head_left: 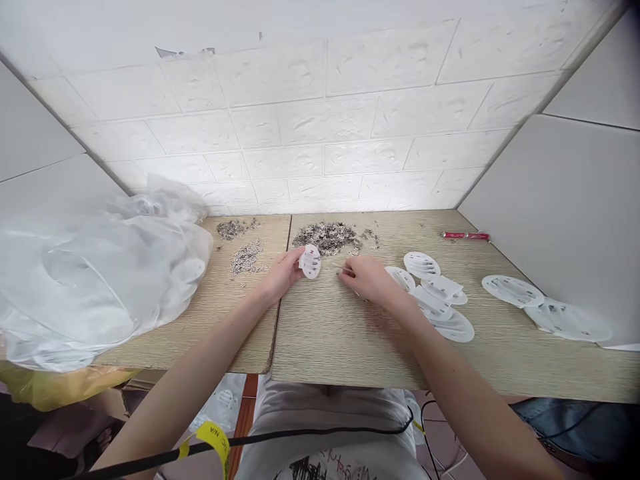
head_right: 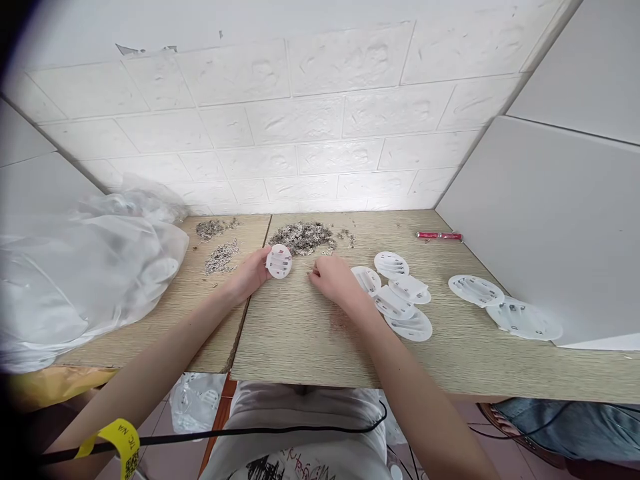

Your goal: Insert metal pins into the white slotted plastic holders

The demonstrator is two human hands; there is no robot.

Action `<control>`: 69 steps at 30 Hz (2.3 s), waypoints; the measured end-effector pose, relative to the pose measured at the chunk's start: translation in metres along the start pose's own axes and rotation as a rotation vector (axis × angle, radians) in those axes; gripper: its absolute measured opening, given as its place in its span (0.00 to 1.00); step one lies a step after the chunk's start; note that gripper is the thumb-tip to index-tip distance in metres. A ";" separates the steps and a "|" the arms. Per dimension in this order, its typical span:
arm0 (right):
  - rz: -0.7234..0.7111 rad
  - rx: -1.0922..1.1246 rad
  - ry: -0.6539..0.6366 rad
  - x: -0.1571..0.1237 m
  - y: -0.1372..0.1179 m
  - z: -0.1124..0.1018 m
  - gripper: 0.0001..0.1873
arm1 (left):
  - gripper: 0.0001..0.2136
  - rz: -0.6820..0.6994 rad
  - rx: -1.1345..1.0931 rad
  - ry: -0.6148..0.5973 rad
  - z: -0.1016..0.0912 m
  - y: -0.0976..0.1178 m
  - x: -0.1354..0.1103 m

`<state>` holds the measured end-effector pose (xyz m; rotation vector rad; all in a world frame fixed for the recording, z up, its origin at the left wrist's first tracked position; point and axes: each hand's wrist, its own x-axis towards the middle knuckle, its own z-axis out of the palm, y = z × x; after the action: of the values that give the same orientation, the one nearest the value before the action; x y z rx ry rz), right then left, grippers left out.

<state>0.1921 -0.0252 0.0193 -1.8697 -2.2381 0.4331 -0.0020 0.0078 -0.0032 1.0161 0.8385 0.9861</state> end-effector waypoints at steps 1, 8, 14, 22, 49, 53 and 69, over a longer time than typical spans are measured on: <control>-0.017 0.054 0.018 0.001 0.002 0.000 0.14 | 0.16 -0.001 -0.002 0.003 0.000 0.001 0.000; -0.204 0.469 0.005 0.007 0.005 0.007 0.11 | 0.16 -0.029 -0.046 0.021 -0.002 0.002 0.003; -0.263 0.461 0.064 0.013 0.004 0.010 0.18 | 0.16 -0.051 -0.048 0.038 0.000 0.005 0.001; -0.252 0.345 0.218 0.010 0.002 0.016 0.13 | 0.14 -0.057 -0.039 0.071 0.002 0.005 -0.001; -0.218 0.112 0.292 0.007 -0.001 0.021 0.14 | 0.16 -0.036 -0.064 -0.019 0.002 0.002 -0.002; -0.219 0.066 0.295 0.008 0.000 0.022 0.17 | 0.18 -0.018 -0.015 -0.052 0.003 0.001 -0.004; -0.289 0.044 0.327 0.007 0.001 0.026 0.18 | 0.21 0.019 0.050 -0.091 -0.001 -0.006 -0.003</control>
<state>0.1827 -0.0205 -0.0051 -1.4405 -2.2011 0.1174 -0.0025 0.0036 -0.0088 1.1060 0.7826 0.9318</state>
